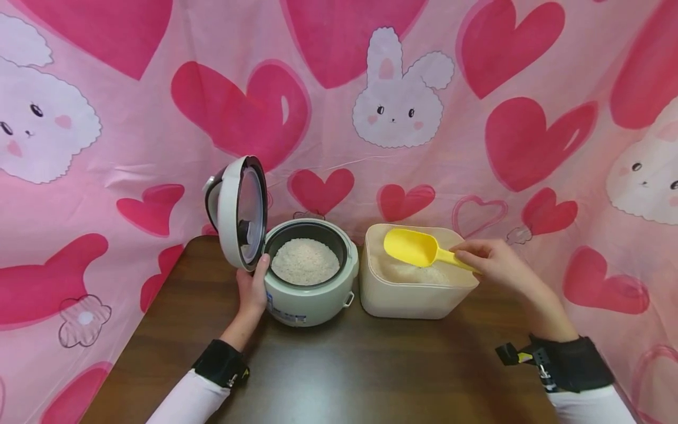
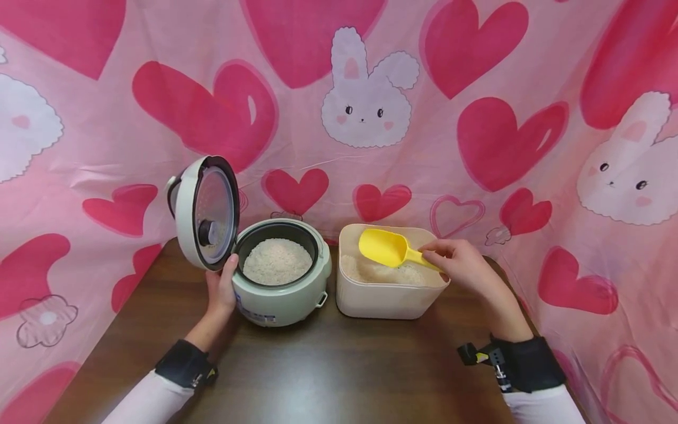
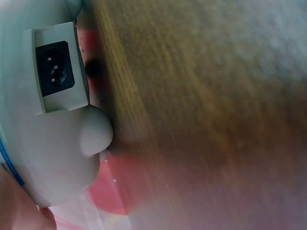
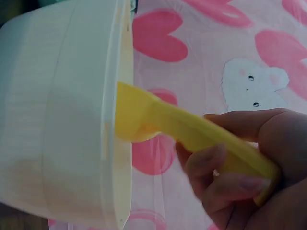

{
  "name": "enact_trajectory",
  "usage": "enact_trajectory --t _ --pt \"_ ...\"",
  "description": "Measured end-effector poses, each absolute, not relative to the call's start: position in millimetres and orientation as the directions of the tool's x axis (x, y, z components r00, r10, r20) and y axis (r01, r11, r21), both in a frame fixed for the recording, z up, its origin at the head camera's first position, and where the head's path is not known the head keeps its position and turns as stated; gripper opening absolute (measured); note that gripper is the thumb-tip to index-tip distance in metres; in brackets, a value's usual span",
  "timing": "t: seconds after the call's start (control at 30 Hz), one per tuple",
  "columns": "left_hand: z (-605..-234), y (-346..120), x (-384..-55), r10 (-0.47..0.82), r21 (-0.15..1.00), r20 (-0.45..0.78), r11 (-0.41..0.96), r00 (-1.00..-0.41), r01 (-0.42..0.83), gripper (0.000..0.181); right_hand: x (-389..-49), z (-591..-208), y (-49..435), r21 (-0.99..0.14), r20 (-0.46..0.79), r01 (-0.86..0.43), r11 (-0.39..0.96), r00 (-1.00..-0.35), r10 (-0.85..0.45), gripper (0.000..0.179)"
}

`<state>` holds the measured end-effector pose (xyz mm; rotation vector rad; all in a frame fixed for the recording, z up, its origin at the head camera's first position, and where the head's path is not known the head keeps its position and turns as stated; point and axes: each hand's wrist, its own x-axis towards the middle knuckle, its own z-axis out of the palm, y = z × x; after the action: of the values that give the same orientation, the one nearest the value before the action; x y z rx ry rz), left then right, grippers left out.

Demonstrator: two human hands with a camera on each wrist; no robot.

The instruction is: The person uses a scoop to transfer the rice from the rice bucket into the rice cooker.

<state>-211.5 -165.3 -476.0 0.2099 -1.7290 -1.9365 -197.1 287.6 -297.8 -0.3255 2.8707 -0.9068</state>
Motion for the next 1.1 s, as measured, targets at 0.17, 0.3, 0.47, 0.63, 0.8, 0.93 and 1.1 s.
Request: enact_trajectory --t 0.17,0.3,0.47,0.63,0.8,0.93,1.1 --pt "-476 -165 -211 -0.481 0.96 0.224 -0.043 -0.848 0.278 0.047 -200 -304 292 -0.453 -0.091 -0.168 0.875 -0.968 -0.233 0.046" --pt "-475 -165 -211 -0.485 0.959 0.229 -0.037 -0.844 0.282 0.047 -204 -311 292 -0.414 -0.098 -0.157 0.897 -0.972 -0.215 0.041" --pt "-475 -164 -211 -0.49 0.955 0.237 -0.041 -0.839 0.294 0.047 -211 -316 291 -0.383 -0.126 -0.122 0.916 -0.975 -0.182 0.036" --pt "-477 -164 -210 -0.499 0.951 0.24 -0.049 -0.833 0.304 0.048 -217 -320 285 -0.34 -0.151 -0.1 0.935 -0.976 -0.159 0.033" --pt "-479 -163 -210 -0.497 0.958 0.228 -0.039 -0.837 0.284 0.049 -223 -325 281 -0.34 -0.194 -0.061 0.939 -0.972 -0.134 0.032" --pt "-479 -164 -210 -0.497 0.959 0.228 -0.037 -0.838 0.282 0.049 -228 -329 280 -0.375 -0.222 -0.057 0.925 -0.963 -0.149 0.031" --pt "-480 -164 -212 -0.497 0.957 0.238 -0.029 -0.834 0.29 0.049 -234 -336 280 -0.466 -0.262 -0.037 0.884 -0.948 -0.178 0.028"
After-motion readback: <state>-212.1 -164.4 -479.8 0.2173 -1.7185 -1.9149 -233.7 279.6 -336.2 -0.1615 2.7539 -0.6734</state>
